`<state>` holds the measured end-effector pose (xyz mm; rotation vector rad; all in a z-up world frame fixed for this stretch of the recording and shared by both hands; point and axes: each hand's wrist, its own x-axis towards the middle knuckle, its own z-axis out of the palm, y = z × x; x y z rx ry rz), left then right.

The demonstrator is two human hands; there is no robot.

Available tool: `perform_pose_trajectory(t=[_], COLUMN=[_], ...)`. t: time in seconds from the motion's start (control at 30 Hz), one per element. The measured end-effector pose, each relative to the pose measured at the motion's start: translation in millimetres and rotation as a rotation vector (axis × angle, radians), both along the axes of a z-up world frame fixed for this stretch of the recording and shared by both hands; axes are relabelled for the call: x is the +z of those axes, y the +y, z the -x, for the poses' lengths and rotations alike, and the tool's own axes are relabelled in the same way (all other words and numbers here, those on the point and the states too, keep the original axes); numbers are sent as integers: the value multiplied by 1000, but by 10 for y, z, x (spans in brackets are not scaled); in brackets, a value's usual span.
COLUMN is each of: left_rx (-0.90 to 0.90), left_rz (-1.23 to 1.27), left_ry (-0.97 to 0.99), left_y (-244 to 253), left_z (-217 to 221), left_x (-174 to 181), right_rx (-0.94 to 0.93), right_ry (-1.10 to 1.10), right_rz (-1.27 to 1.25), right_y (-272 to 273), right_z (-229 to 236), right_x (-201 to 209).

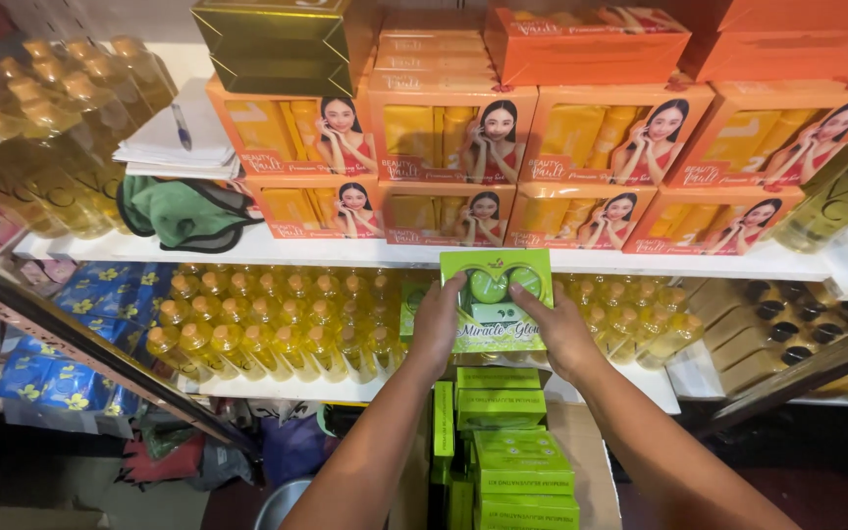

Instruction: Packing skincare kits from a shelf into a cardboard box.

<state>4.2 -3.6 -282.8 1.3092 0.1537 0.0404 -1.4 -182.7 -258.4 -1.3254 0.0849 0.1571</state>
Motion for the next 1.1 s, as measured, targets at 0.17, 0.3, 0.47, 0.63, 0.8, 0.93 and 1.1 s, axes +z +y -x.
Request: perform_pose_trajectory(t=[0.17,0.3,0.47,0.63,0.8,0.93,1.1], left_rx=[5,20,-8,-49,18,6,-6], left_rz=[-65,-240,-68,-36,-55,2,6], left_ry=[-48,-53,-31,131,181,234,238], left_y=[-35,-60,-131,-201,-233,-118,141], left_z=[194,258,244,164,-40,-144,-277], left_x=[130,55,-151,-350,-682,-812,-872], right_rx=[-4,-3,-8,15,80,62,64], right_ry=[-33,-51,-30,54,110,217,172], right_rz=[-38,-20,-28,-39,-182,-132,-153], right_y=[-24,-110,-126,-246,-461,-349,-18], right_z=[56,88,205,149,-211,-323,-396], right_x=[-109,-275,-200,-339,-961,-1001,-930])
